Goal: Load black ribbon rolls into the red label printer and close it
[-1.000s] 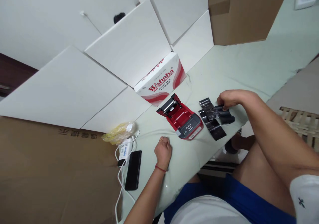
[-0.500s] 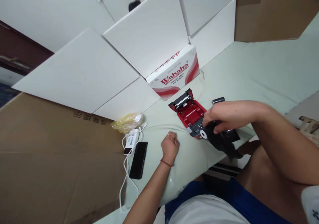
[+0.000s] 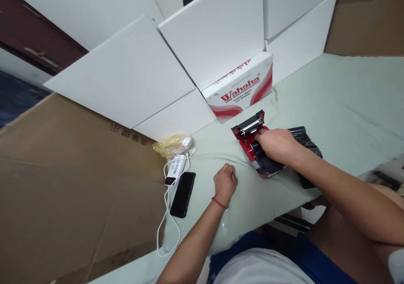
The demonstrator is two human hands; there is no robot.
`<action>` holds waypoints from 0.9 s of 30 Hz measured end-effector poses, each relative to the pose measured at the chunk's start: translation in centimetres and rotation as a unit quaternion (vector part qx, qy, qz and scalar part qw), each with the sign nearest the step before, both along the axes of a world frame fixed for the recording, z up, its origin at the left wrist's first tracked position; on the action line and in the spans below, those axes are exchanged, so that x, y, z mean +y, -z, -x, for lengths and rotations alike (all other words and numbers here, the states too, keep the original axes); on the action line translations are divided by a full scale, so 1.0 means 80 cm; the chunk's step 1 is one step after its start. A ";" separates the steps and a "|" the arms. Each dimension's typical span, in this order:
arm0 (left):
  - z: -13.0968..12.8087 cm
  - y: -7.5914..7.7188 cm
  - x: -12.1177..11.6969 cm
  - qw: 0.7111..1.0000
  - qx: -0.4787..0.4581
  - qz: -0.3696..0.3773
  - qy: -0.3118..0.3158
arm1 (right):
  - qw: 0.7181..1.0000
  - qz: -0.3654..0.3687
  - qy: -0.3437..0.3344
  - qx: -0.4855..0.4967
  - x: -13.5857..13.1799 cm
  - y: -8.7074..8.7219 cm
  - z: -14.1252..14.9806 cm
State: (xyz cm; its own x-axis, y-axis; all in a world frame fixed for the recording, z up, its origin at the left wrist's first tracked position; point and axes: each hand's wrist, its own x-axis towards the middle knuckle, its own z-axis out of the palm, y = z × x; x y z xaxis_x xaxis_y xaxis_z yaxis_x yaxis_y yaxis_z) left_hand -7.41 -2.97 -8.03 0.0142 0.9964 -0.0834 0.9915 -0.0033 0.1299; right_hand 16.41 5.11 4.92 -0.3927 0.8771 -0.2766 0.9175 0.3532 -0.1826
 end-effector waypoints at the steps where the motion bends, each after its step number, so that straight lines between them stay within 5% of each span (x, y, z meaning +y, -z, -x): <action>1: 0.000 0.000 0.000 1.000 -0.003 0.000 -0.001 | 1.000 0.000 0.002 -0.005 0.003 0.003 0.004; 12: 0.006 0.009 -0.002 0.993 -0.109 -0.051 0.003 | 0.998 -0.007 -0.060 0.006 0.018 0.019 0.008; 18: 0.017 0.013 0.009 0.926 -0.329 -0.183 -0.006 | 0.966 -0.015 -0.218 0.136 -0.018 0.015 -0.055; 22: 0.010 -0.017 0.045 0.879 -0.425 -0.212 -0.032 | 0.946 -0.019 -0.263 0.190 -0.052 0.034 -0.093; 27: -0.008 -0.071 0.110 0.858 -0.487 -0.155 0.053 | 0.946 -0.021 -0.249 0.206 -0.080 0.058 -0.112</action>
State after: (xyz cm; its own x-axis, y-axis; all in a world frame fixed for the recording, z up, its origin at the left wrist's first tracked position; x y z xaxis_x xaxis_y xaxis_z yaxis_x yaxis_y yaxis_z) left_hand -6.78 5.81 -2.36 0.0180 0.9573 0.2887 0.4054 -0.2709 0.8731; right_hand 25.38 -1.32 0.27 -0.8274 0.5612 0.0221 0.4885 0.7385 -0.4648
